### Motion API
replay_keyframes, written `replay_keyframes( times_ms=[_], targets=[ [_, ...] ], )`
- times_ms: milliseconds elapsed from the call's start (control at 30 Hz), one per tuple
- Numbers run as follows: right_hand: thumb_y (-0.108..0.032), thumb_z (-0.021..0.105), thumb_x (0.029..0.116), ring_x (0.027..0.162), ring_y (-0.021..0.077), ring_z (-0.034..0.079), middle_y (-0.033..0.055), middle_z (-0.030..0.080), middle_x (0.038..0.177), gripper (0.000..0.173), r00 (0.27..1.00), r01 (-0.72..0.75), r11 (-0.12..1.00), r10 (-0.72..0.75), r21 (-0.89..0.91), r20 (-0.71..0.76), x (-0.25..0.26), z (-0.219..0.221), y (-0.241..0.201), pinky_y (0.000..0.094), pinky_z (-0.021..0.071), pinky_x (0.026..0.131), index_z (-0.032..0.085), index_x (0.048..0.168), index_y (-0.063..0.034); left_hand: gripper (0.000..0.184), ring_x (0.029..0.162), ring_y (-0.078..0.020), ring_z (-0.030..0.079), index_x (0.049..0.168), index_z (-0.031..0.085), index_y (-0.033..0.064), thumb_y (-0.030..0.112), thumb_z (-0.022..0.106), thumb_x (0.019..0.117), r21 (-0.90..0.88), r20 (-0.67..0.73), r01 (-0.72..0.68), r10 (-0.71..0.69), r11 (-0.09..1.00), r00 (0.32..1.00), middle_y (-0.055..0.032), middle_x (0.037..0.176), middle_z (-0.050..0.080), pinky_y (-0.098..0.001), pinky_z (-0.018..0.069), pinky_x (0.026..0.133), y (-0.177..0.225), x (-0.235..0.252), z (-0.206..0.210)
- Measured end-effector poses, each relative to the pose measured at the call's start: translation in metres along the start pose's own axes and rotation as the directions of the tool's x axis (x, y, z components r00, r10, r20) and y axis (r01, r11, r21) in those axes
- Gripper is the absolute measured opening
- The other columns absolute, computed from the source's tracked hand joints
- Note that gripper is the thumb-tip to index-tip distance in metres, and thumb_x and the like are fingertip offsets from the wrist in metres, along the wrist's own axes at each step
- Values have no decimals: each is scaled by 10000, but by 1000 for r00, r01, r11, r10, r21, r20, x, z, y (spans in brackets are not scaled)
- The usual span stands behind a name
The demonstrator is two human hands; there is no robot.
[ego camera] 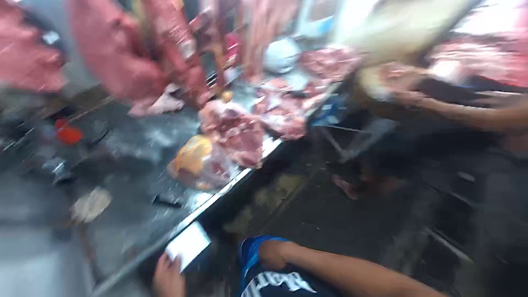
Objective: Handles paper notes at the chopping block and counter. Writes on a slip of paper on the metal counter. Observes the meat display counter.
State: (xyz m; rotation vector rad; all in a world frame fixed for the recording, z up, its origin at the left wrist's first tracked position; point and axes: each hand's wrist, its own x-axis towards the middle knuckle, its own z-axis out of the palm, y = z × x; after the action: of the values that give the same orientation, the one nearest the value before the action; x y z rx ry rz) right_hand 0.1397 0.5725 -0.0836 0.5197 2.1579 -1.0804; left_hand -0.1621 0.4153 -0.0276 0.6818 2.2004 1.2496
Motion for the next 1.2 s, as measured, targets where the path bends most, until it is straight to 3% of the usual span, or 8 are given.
replay_keyframes(
  times_ms=[133,367,567,667,767,900,1033,1200],
  targets=[
    [-379,573,1031,1122,417,669,210,729,1125,373,995,-16,996,25,-93,93,-32,16,28,673,482,999,758,1112,-66,394,1035,-178,724,1323,638,20,85,698,940,-58,12,115,-115,992,993,-119,1162,737,-388,601,951,34,-49,52],
    [-309,592,1018,1111,357,687,174,739,1141,307,937,158,947,-55,-279,345,-35,-11,60,626,498,1009,755,1180,-106,360,948,-228,708,1328,645,62,151,646,979,-172,-96,184,-202,968,975,-134,1063,725,-441,585,900,12,-142,69],
    [-369,587,1040,1228,316,651,139,682,1326,436,974,94,952,-27,-291,227,-10,-76,71,574,487,1083,627,1418,-156,398,955,-205,711,1351,624,67,186,649,972,-342,-412,336,-462,878,786,-111,1066,727,-428,591,905,-35,-231,55],
    [-364,584,1041,1142,350,686,168,686,1295,454,995,21,966,5,-257,99,6,-97,71,600,536,995,606,1432,-134,566,868,-207,704,1498,478,79,154,659,967,-425,-592,265,-487,865,642,-115,995,720,-421,598,837,-38,-274,30],
    [-354,593,1041,1225,377,644,195,667,1331,493,994,13,927,27,-375,103,15,-91,58,617,472,1065,565,1470,-111,701,853,-191,723,1580,342,87,130,670,962,-465,-707,205,-500,861,500,-114,1002,739,-404,616,812,-39,-317,-12],
    [-320,601,1040,1078,300,713,144,706,1257,433,994,79,969,-57,-233,97,17,-54,30,542,563,967,601,1432,-137,519,915,-151,715,1471,522,100,162,657,974,-358,-730,272,-449,893,514,-69,1047,743,-386,601,868,-50,-355,-70],
    [-329,569,1048,984,298,728,138,741,1127,358,959,284,905,-268,-317,94,43,-4,-69,572,568,938,683,1314,-119,489,922,-128,714,1452,558,121,193,654,978,-303,-656,261,-399,917,640,-43,1059,748,-359,600,874,-58,-378,-90],
    [-356,503,1074,1082,251,696,123,729,1153,384,721,683,626,-661,-378,209,53,65,-336,493,530,1012,706,1253,-83,483,888,-141,711,1428,583,113,172,670,956,-412,-537,191,-407,891,739,-45,1031,742,-369,605,845,-69,-421,-60]
  ],
)
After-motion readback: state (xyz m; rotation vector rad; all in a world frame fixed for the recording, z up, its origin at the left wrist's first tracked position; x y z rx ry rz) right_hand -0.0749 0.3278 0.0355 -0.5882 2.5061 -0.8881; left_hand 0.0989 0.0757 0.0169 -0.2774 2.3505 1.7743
